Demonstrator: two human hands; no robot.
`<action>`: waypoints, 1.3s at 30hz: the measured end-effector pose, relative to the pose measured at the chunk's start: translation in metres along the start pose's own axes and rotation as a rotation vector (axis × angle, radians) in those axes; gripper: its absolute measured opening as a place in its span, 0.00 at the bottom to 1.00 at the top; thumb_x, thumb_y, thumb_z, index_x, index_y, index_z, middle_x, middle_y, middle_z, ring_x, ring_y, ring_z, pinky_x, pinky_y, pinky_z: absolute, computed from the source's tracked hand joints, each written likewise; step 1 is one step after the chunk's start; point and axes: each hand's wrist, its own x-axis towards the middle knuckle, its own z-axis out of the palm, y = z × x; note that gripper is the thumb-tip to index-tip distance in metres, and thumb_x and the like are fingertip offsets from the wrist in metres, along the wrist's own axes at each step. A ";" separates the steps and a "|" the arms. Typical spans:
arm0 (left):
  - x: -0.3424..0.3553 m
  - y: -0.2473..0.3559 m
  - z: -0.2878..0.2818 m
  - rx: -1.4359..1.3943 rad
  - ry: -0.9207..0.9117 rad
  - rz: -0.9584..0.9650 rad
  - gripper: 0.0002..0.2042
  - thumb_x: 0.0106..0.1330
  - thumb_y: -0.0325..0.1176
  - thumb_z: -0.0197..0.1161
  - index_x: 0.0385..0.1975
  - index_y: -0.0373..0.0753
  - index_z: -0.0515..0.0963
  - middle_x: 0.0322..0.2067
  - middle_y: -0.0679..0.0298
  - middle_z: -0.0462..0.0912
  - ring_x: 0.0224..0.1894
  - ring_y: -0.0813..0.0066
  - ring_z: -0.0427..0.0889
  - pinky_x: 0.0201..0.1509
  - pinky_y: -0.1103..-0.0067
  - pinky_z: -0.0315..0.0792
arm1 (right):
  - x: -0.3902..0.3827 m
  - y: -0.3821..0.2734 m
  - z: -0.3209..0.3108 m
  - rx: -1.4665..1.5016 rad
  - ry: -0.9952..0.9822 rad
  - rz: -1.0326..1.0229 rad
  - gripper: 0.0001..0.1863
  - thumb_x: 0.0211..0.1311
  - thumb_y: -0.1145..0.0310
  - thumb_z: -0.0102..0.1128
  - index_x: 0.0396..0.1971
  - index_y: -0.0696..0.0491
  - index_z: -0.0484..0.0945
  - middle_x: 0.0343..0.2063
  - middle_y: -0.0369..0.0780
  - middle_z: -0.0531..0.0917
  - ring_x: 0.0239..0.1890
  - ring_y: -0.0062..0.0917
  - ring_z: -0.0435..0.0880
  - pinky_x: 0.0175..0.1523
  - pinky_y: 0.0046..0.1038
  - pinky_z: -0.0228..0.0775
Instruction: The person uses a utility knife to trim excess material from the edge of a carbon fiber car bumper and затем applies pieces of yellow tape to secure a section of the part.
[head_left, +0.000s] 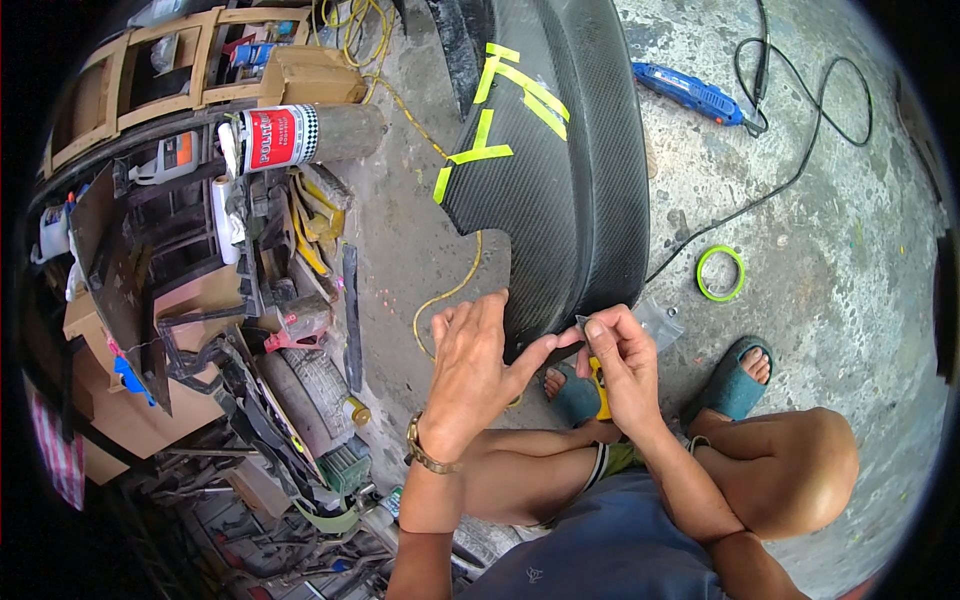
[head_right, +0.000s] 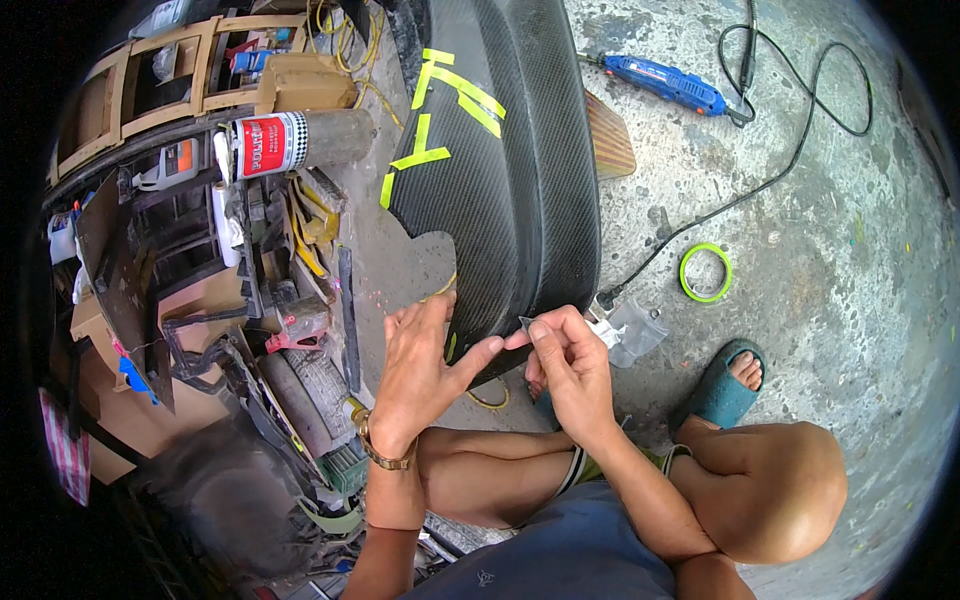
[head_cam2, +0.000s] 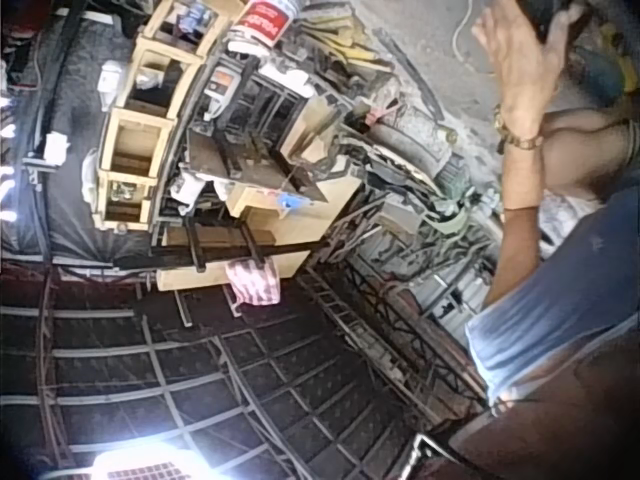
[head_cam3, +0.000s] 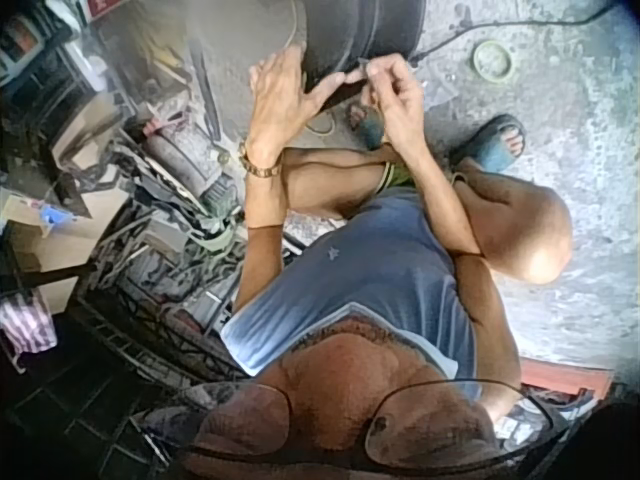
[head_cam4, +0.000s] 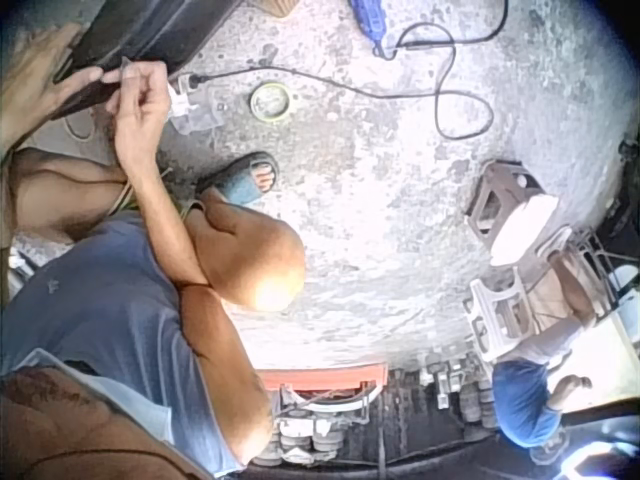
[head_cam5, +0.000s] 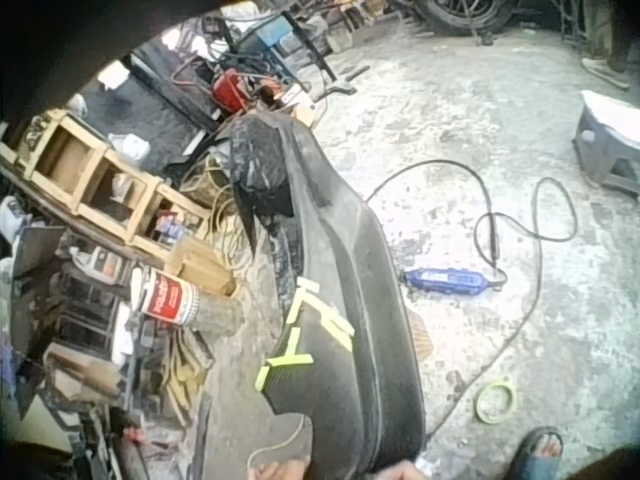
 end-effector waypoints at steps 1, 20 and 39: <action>-0.001 -0.002 0.001 0.005 0.005 -0.011 0.29 0.59 0.44 0.73 0.53 0.29 0.74 0.41 0.50 0.81 0.46 0.52 0.78 0.55 0.64 0.64 | -0.001 -0.001 -0.001 -0.023 -0.019 0.010 0.05 0.78 0.69 0.52 0.43 0.55 0.73 0.35 0.37 0.87 0.25 0.10 0.75 0.30 0.17 0.69; 0.003 0.003 -0.004 -0.110 -0.053 -0.129 0.24 0.68 0.42 0.64 0.54 0.28 0.74 0.44 0.47 0.82 0.50 0.50 0.78 0.60 0.61 0.62 | -0.017 0.013 0.004 -0.039 -0.148 -0.021 0.08 0.75 0.70 0.51 0.47 0.55 0.65 0.40 0.37 0.77 0.34 0.15 0.69 0.43 0.21 0.66; 0.002 -0.002 -0.006 -0.179 -0.156 -0.152 0.32 0.55 0.37 0.73 0.58 0.29 0.70 0.47 0.50 0.79 0.54 0.53 0.76 0.63 0.65 0.60 | -0.019 0.013 0.003 -0.225 0.028 -0.151 0.13 0.68 0.78 0.62 0.47 0.55 0.69 0.35 0.35 0.80 0.32 0.14 0.75 0.38 0.20 0.66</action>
